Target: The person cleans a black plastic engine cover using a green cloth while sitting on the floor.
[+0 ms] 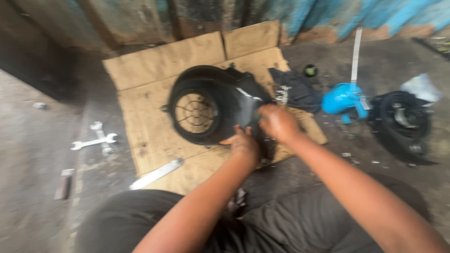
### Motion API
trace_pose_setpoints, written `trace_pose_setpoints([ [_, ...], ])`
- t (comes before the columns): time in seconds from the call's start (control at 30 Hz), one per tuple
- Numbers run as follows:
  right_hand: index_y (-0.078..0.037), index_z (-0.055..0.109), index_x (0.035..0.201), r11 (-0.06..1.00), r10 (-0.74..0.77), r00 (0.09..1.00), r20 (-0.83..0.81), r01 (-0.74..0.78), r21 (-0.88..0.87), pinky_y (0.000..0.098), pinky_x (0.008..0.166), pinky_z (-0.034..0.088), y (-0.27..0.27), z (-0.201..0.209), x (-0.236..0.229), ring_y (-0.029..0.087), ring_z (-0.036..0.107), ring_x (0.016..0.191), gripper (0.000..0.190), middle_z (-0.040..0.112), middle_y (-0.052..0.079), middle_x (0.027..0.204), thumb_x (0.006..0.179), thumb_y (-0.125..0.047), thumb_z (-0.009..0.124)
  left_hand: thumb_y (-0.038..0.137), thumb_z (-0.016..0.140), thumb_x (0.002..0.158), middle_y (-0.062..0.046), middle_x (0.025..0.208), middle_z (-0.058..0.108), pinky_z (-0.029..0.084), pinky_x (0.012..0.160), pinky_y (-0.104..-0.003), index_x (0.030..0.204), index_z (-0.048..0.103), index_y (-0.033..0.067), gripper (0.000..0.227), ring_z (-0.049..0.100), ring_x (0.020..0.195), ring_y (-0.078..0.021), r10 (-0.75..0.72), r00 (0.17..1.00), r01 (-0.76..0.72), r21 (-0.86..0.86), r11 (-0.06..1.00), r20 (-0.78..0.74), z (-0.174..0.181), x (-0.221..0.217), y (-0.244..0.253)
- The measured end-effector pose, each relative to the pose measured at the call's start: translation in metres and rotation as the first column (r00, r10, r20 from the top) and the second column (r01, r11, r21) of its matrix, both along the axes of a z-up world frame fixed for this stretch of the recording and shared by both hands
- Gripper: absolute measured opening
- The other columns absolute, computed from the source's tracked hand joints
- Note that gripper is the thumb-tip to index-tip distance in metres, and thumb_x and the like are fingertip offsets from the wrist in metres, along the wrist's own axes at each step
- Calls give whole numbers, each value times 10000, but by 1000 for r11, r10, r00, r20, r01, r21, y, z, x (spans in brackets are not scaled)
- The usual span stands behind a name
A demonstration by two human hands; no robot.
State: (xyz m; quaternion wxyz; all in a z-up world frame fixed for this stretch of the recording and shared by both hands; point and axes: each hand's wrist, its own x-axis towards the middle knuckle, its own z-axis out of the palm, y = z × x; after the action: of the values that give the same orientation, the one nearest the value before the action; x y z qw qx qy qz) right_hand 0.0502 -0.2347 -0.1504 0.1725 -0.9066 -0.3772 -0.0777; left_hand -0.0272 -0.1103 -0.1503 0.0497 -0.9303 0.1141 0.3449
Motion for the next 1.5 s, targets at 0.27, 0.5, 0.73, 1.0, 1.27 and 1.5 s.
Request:
trace_pose_setpoints([
  [0.27,-68,719,1211,996,-20,1000,-13,19,-86,465,842,547,6,3,-2,351,672,906,304,683,131,946,914,-92,660,343,683,966,-80,1715,123,519,837,-760,1570,406,139,696,109,1552,-457,59,998,-59,-42,997,-7,-4,1,-5],
  [0.5,-95,747,1104,944,182,971,-157,-217,-248,462,791,566,15,9,3,334,696,907,280,721,97,1033,844,-160,665,416,651,996,-191,1685,216,512,857,-749,1573,397,56,725,121,1539,-508,83,996,-81,-71,994,19,-11,4,4],
  [0.73,-104,761,1094,976,56,998,-18,-59,-209,459,815,574,54,-10,55,329,705,940,235,722,102,1053,890,-180,671,357,699,953,-168,1630,328,533,884,-681,1514,487,95,655,306,1469,-463,-44,999,43,-25,999,-32,6,8,10],
  [1.0,-139,777,1106,925,150,967,-205,-211,-316,447,805,571,24,3,-10,293,716,881,290,732,68,988,834,-145,676,217,680,922,-188,1502,457,578,805,-662,1385,583,86,491,519,1306,-436,56,977,-19,-178,984,206,-17,5,17],
  [1.27,-125,770,966,972,66,996,67,-49,-228,470,754,571,78,-2,59,328,715,855,184,733,73,974,805,-188,708,285,708,921,-241,1362,651,624,710,-592,1281,740,54,428,613,1242,-508,-364,931,341,274,899,35,2,-7,-1],
  [1.5,-124,760,1013,951,182,983,-33,-184,-250,440,779,568,49,-29,16,318,713,914,181,725,78,1010,860,-167,673,509,545,985,-309,1353,623,583,756,-584,1310,679,1,617,633,1193,-511,-267,949,250,117,961,168,10,-20,8],
])
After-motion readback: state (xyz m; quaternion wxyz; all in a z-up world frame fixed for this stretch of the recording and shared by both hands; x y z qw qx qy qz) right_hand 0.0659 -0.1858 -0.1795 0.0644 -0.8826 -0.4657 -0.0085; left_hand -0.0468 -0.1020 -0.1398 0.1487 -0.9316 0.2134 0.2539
